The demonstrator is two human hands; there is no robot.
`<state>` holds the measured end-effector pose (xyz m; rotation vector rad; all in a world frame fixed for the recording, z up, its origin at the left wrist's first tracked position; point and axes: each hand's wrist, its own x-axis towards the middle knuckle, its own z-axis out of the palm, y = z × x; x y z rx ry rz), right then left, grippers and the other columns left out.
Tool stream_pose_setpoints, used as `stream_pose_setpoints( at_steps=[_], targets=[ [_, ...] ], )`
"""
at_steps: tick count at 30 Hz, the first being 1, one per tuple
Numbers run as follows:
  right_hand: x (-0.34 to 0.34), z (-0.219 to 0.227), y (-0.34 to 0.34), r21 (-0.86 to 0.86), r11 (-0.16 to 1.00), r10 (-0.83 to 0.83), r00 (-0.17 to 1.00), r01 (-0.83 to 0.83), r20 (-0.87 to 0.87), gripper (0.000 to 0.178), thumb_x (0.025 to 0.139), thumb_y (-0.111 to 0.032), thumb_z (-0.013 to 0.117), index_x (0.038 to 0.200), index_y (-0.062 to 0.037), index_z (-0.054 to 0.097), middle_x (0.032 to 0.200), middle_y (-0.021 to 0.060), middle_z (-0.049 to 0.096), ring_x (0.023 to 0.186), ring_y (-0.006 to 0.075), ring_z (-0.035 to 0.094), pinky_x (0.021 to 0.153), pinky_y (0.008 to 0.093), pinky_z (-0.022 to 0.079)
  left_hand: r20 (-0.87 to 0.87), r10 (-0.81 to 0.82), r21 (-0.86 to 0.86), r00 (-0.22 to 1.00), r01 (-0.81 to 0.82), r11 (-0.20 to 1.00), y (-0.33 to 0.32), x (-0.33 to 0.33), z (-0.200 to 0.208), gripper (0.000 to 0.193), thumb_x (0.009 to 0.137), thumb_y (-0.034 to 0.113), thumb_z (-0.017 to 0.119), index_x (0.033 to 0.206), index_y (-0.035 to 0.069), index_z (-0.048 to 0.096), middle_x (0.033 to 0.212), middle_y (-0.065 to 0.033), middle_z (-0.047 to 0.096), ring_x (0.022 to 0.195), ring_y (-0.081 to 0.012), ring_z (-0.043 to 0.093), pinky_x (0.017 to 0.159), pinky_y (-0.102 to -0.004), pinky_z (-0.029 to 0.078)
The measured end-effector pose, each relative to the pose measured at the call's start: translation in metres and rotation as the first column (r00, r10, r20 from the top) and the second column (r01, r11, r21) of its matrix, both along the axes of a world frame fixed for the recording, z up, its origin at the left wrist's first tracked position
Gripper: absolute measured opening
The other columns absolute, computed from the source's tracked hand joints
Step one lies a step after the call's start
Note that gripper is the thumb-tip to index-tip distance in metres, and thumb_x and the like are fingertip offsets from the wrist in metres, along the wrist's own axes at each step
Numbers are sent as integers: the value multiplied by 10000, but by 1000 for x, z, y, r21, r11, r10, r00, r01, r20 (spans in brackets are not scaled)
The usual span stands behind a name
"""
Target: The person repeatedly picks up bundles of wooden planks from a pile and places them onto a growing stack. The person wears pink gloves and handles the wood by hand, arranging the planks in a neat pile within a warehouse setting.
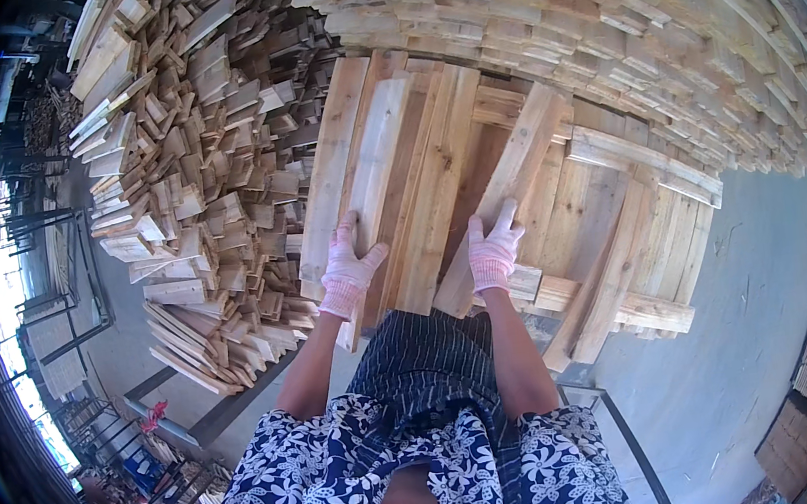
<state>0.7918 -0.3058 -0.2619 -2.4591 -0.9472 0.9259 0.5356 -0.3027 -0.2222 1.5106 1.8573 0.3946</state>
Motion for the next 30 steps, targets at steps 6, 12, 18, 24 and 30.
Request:
stream_pose_setpoints(
  at_steps=[6, 12, 18, 24, 30],
  targets=[
    [-26, -17, 12, 65, 990, 119, 992, -121, 41, 748, 941, -386, 636, 1563, -177, 278, 1409, 292, 412, 1224, 494, 536, 1005, 540, 481, -179, -74, -73, 981, 62, 995, 29, 8, 43, 943, 785, 382, 820, 1560, 233, 305, 1359, -286, 491, 1225, -460, 549, 1010, -482, 498],
    [-20, -9, 14, 11, 978, 210, 977, -211, 37, 711, 936, -437, 631, 1542, -210, 339, 1431, 297, 422, 1249, 503, 513, 1045, 525, 459, -469, -217, -149, 856, 165, 975, 16, 60, 2, 986, 782, 345, 812, 1591, 313, 249, 1419, -316, 415, 1274, -496, 482, 1012, -545, 453],
    [14, 22, 8, 383, 885, 271, 962, -265, 38, 663, 901, -336, 730, 1474, -145, 456, 1348, 220, 554, 1185, 400, 597, 1036, 491, 480, 160, -41, -240, 986, 79, 968, 23, 75, 32, 1114, 734, 221, 839, 1625, 310, 177, 1382, -273, 436, 1279, -428, 490, 1109, -474, 431],
    [48, 69, -7, 150, 891, -27, 380, 429, -925, 698, 924, -152, 731, 1532, -138, 389, 1165, 74, 665, 1000, 217, 674, 953, 340, 539, 792, -127, -104, 597, 338, 935, -10, 156, 37, 1070, 763, 297, 859, 1613, 131, 230, 1427, -197, 521, 1293, -321, 546, 1111, -411, 448],
    [111, 35, 18, 91, 996, 5, 988, 9, -156, 956, 873, -340, 757, 1599, -155, 163, 1343, 228, 542, 1158, 366, 619, 953, 512, 529, 68, -500, 32, 863, 499, 866, 46, 104, 26, 737, 906, 447, 679, 1479, 55, 431, 1315, -265, 603, 1225, -425, 570, 1084, -464, 444]
  ],
)
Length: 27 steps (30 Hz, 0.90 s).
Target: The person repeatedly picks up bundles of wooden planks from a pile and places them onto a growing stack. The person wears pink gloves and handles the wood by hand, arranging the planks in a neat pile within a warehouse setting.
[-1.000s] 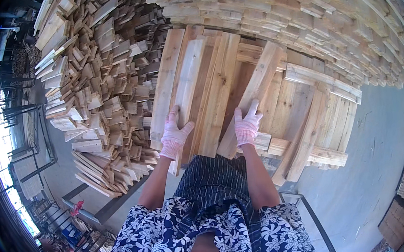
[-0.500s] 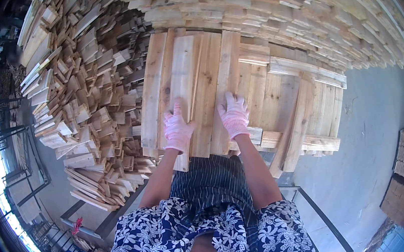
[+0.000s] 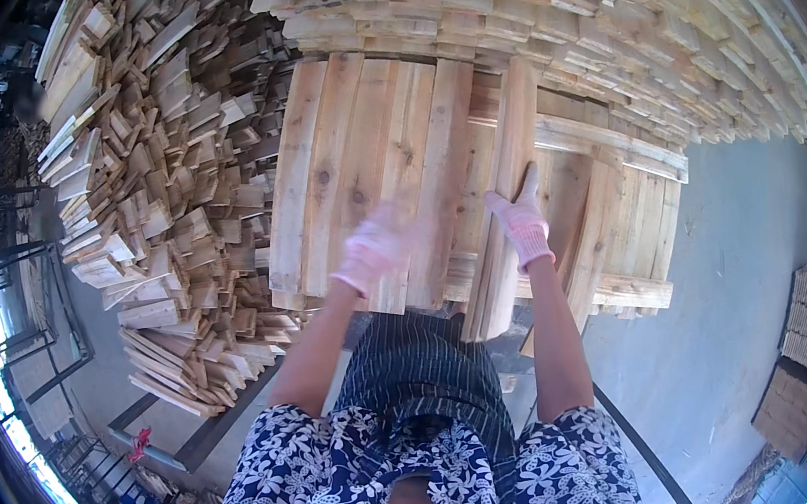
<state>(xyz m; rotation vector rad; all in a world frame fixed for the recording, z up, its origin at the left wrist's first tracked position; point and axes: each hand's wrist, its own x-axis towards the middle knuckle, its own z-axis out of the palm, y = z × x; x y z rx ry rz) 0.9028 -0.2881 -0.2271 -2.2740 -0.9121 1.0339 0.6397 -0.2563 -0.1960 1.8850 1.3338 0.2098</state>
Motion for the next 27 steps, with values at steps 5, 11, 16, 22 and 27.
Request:
stream_pose_setpoints(
  at_steps=[5, 11, 16, 22, 27],
  targets=[
    [-35, -12, 28, -346, 935, 56, 929, 79, 365, 1044, 851, -595, 694, 1622, -194, 115, 1338, 321, 494, 1162, 500, 591, 949, 563, 514, -400, 578, 290, 711, -501, 816, 25, -204, -97, 652, 967, 397, 593, 1496, 67, 404, 1454, -271, 482, 1127, -442, 625, 1008, -487, 486],
    [-76, -22, 34, -258, 966, 67, 949, 15, 307, 1036, 858, -615, 674, 1624, -204, 112, 1435, 343, 425, 1238, 507, 554, 1015, 528, 489, -528, 110, 174, 842, -19, 985, 1, -253, -155, 538, 987, 109, 465, 1517, 176, 397, 1507, -299, 410, 1177, -482, 613, 947, -529, 547],
    [-34, 17, 18, -238, 971, 78, 983, -38, 163, 974, 853, -523, 704, 1607, -212, 171, 1390, 323, 477, 1226, 517, 555, 1004, 537, 489, -381, 227, 57, 896, -222, 973, 13, -268, -176, 490, 1030, 165, 424, 1519, 186, 389, 1525, -264, 411, 1202, -444, 609, 961, -508, 550],
    [65, 39, -91, -313, 932, -14, 885, 180, 465, 978, 832, -438, 743, 1607, -216, 191, 1358, 309, 503, 1208, 511, 554, 1003, 535, 482, -543, 136, 1, 829, -162, 987, 17, -304, -193, 575, 1061, 390, 411, 1584, 179, 296, 1574, -230, 389, 1319, -429, 529, 1052, -451, 482],
    [112, -15, -142, -344, 902, -96, 896, 263, 434, 943, 825, -412, 743, 1583, -236, 210, 1342, 292, 489, 1254, 476, 526, 1000, 575, 475, -193, 478, -230, 857, -513, 827, 22, -278, -167, 650, 1024, 452, 459, 1573, 129, 326, 1556, -238, 412, 1330, -425, 517, 1066, -408, 456]
  ],
)
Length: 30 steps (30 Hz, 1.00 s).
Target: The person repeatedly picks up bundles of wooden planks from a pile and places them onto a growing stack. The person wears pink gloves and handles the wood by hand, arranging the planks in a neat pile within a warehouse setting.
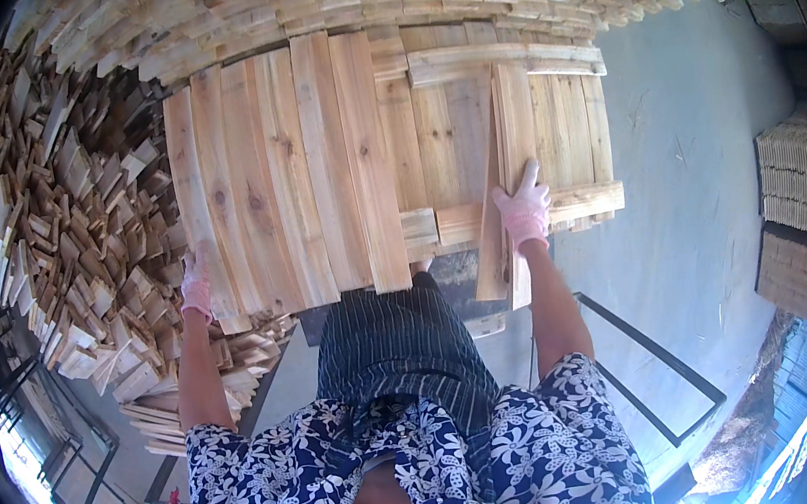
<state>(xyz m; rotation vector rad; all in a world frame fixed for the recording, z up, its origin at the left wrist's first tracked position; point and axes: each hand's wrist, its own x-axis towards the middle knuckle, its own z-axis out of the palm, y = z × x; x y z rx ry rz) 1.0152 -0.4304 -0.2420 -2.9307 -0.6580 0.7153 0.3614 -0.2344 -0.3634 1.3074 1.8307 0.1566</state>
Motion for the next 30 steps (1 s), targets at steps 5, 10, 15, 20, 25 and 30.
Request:
stream_pose_setpoints(
  at_steps=[5, 10, 15, 20, 25, 30],
  targets=[
    [-14, 20, 33, -80, 995, -55, 998, 52, -29, 1022, 802, -470, 772, 1598, -230, 178, 1379, 280, 453, 1284, 441, 503, 992, 567, 480, 41, 125, -63, 991, -122, 990, 0, 14, 4, 952, 953, 715, 447, 1596, 40, 257, 1538, -238, 450, 1386, -393, 469, 1105, -397, 379],
    [-33, -8, 44, -87, 995, -32, 997, 38, 67, 1119, 770, -392, 813, 1617, -217, 102, 1325, 325, 453, 1207, 519, 520, 987, 579, 481, -27, 31, 14, 999, -31, 999, -8, -10, -7, 909, 961, 694, 451, 1593, 65, 273, 1534, -229, 456, 1374, -400, 476, 1096, -424, 386],
    [-43, -6, 41, 34, 999, -6, 999, 5, 34, 1111, 759, -312, 800, 1621, -218, 105, 1267, 303, 468, 1191, 492, 535, 997, 548, 484, -41, 45, 8, 998, -45, 999, -5, 32, 19, 761, 984, 637, 453, 1568, 162, 340, 1456, -233, 533, 1298, -446, 526, 1043, -491, 431],
    [-100, 30, 130, 128, 987, 120, 970, -94, -213, 1063, 798, -401, 780, 1624, -214, 137, 1410, 387, 385, 1308, 526, 459, 1049, 552, 454, -251, -67, 48, 966, 82, 996, -17, 20, 16, 716, 990, 629, 432, 1545, 183, 356, 1372, -219, 609, 1270, -454, 550, 1009, -520, 465],
    [-128, -15, 142, 192, 955, 246, 964, -224, -97, 993, 844, -431, 743, 1619, -206, 164, 1441, 363, 368, 1333, 525, 432, 1092, 532, 416, -193, 84, -15, 978, -88, 996, -6, 57, 46, 718, 987, 641, 424, 1526, 170, 367, 1347, -213, 631, 1252, -439, 576, 1024, -513, 456],
    [-113, -27, 130, 308, 923, 295, 939, -231, -179, 992, 830, -403, 762, 1617, -188, 197, 1458, 347, 386, 1335, 488, 453, 1088, 490, 417, -127, 125, 48, 984, -120, 992, -11, 57, 58, 739, 973, 656, 444, 1534, 182, 364, 1299, -189, 666, 1162, -416, 643, 986, -493, 474]
  ],
)
